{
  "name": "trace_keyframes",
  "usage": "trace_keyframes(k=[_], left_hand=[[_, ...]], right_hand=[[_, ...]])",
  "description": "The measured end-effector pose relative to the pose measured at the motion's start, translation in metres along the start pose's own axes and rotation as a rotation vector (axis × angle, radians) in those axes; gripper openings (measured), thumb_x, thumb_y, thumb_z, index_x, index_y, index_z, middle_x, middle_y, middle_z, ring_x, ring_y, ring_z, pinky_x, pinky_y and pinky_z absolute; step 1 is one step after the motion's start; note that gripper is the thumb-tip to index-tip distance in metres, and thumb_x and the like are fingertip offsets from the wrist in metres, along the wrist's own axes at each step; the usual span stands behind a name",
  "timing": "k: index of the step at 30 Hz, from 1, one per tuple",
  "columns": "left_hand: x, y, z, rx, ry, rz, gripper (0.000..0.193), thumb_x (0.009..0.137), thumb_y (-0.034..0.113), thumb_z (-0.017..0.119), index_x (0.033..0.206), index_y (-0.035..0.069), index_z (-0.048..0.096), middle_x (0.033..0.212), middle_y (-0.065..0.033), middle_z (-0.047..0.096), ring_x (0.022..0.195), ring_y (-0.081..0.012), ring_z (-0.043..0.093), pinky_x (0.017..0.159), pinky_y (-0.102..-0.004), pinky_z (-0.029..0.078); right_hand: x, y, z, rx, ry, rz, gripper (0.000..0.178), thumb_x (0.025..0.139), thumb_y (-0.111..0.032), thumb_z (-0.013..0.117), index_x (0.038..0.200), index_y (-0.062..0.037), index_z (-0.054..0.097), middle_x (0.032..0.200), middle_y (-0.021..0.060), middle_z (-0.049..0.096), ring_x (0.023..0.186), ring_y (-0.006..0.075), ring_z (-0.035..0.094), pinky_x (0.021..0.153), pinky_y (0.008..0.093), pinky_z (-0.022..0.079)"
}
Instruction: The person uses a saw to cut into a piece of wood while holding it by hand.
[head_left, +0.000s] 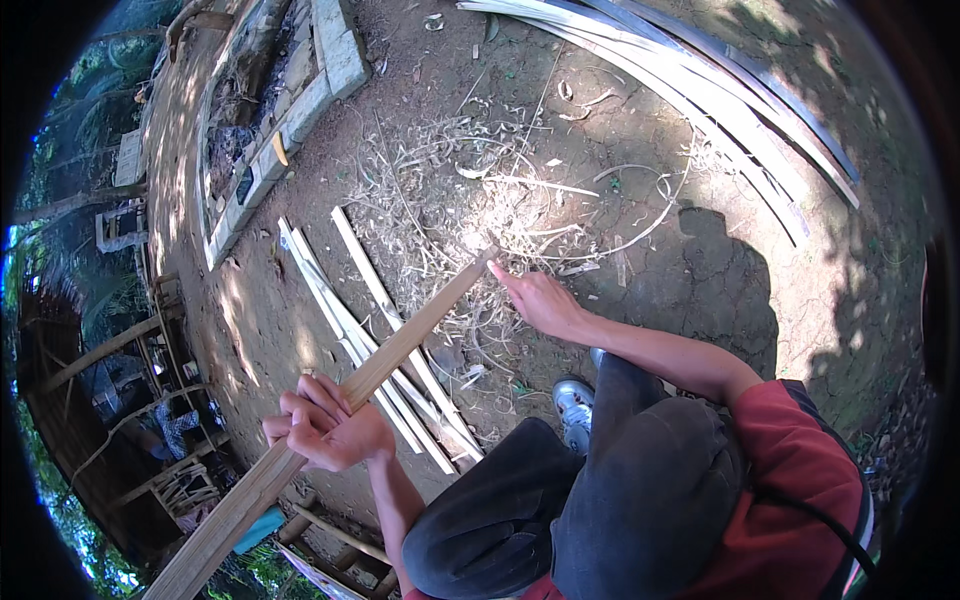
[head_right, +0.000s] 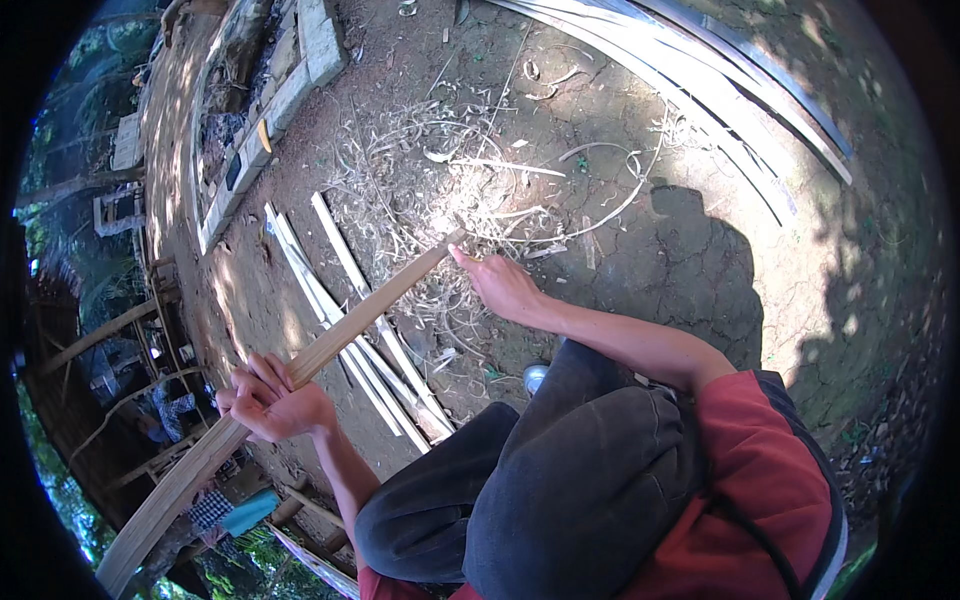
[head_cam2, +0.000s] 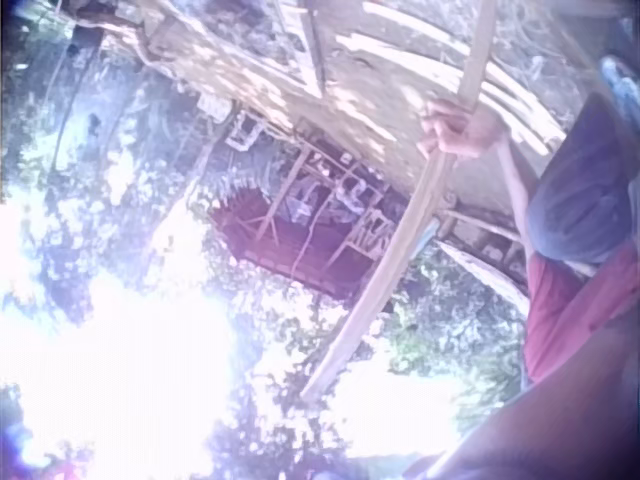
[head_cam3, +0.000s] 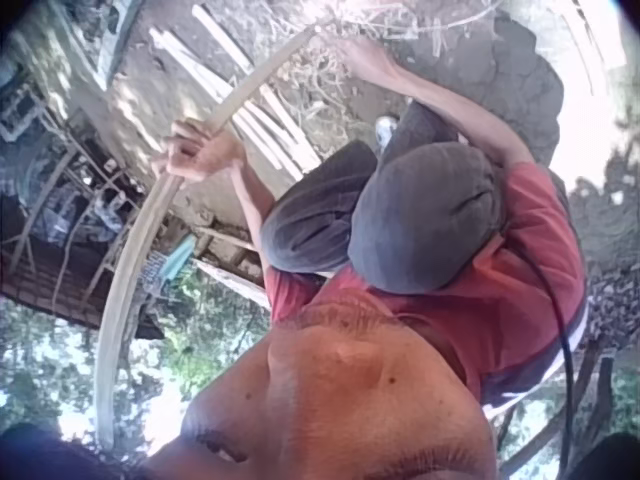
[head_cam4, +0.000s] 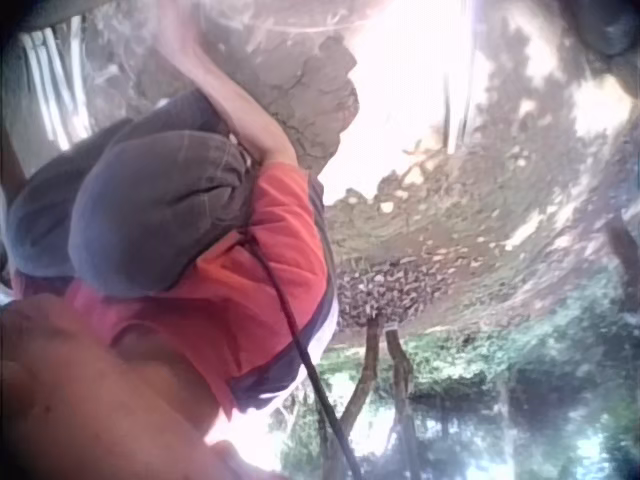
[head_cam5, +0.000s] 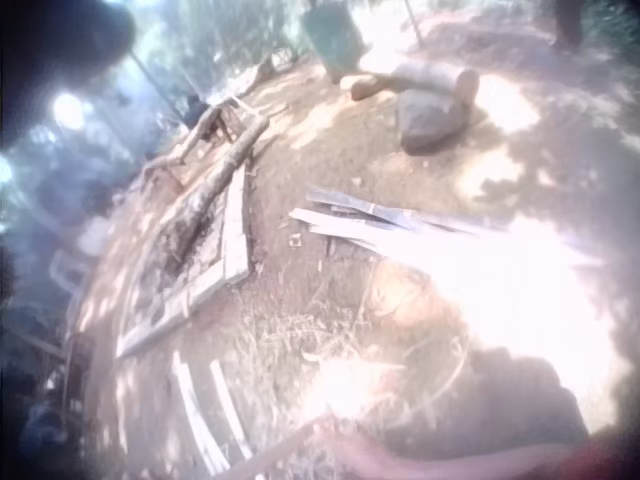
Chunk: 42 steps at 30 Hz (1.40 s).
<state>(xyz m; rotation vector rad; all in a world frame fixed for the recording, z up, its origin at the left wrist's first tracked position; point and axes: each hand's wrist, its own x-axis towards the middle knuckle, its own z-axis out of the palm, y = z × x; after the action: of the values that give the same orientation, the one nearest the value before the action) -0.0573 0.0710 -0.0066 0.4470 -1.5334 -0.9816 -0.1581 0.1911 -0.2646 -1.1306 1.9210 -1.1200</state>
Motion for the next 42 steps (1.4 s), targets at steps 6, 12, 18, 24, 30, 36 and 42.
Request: trace_keyframes(k=[6, 12, 18, 24, 30, 36, 42], left_hand=[[-0.003, 0.001, 0.008, -0.002, -0.006, -0.043, 0.024, 0.088, 0.009, 0.039, 0.069, 0.016, 0.027, 0.056, 0.0029, 0.024, 0.044, -0.0058, 0.021, 0.036, -0.0188, 0.025], [-0.003, 0.002, 0.006, 0.003, -0.019, -0.020, 0.023, 0.088, 0.009, 0.039, 0.070, 0.016, 0.027, 0.056, 0.0030, 0.023, 0.043, -0.0059, 0.019, 0.036, -0.0188, 0.024], [0.001, 0.004, 0.014, 0.011, 0.029, -0.027, 0.024, 0.087, 0.010, 0.040, 0.068, 0.016, 0.026, 0.056, 0.0036, 0.023, 0.044, -0.0057, 0.019, 0.036, -0.0188, 0.023], [-0.003, 0.002, 0.010, -0.011, 0.049, -0.034, 0.023, 0.085, 0.009, 0.045, 0.072, 0.015, 0.027, 0.053, 0.0030, 0.025, 0.041, -0.0046, 0.021, 0.037, -0.0195, 0.024], [0.002, 0.004, 0.011, -0.010, 0.021, -0.017, 0.023, 0.085, 0.008, 0.043, 0.071, 0.015, 0.026, 0.053, 0.0030, 0.023, 0.042, -0.0054, 0.021, 0.037, -0.0193, 0.024], [0.001, 0.002, 0.006, 0.006, 0.031, -0.036, 0.023, 0.084, 0.008, 0.043, 0.070, 0.015, 0.026, 0.053, 0.0035, 0.024, 0.042, -0.0050, 0.021, 0.038, -0.0195, 0.026], [0.004, 0.000, -0.002, 0.023, 0.038, -0.044, 0.027, 0.088, 0.012, 0.042, 0.068, 0.016, 0.024, 0.056, 0.0038, 0.021, 0.044, -0.0052, 0.018, 0.037, -0.0188, 0.023]], right_hand=[[-0.018, 0.007, 0.017, -0.121, 0.163, -0.046, 0.069, 0.091, -0.002, 0.056, 0.154, -0.0142, 0.030, 0.076, 0.0168, 0.058, 0.063, 0.0333, 0.062, 0.063, 0.0465, 0.054], [-0.012, -0.014, -0.002, 0.055, 0.010, -0.056, 0.063, 0.093, -0.001, 0.054, 0.152, -0.0112, 0.035, 0.076, 0.0176, 0.059, 0.064, 0.0299, 0.062, 0.059, 0.0448, 0.054], [-0.006, 0.010, 0.008, -0.041, 0.088, -0.083, 0.061, 0.094, -0.003, 0.053, 0.152, -0.0120, 0.036, 0.070, 0.0161, 0.058, 0.064, 0.0284, 0.062, 0.056, 0.0444, 0.052], [-0.015, -0.036, -0.003, -0.005, 0.124, -0.131, 0.066, 0.090, -0.003, 0.059, 0.152, -0.0163, 0.038, 0.069, 0.0146, 0.057, 0.066, 0.0291, 0.061, 0.061, 0.0454, 0.050], [0.003, 0.009, -0.002, -0.013, -0.046, 0.062, 0.067, 0.087, 0.005, 0.054, 0.150, -0.0108, 0.039, 0.072, 0.0177, 0.057, 0.062, 0.0290, 0.061, 0.059, 0.0441, 0.055], [-0.022, -0.035, -0.004, 0.111, 0.083, -0.109, 0.066, 0.091, -0.003, 0.057, 0.152, -0.0143, 0.037, 0.073, 0.0163, 0.059, 0.062, 0.0292, 0.060, 0.062, 0.0449, 0.053], [-0.016, -0.012, 0.002, 0.056, 0.107, -0.121, 0.066, 0.092, -0.003, 0.057, 0.153, -0.0152, 0.035, 0.074, 0.0165, 0.058, 0.064, 0.0307, 0.060, 0.062, 0.0445, 0.053]])
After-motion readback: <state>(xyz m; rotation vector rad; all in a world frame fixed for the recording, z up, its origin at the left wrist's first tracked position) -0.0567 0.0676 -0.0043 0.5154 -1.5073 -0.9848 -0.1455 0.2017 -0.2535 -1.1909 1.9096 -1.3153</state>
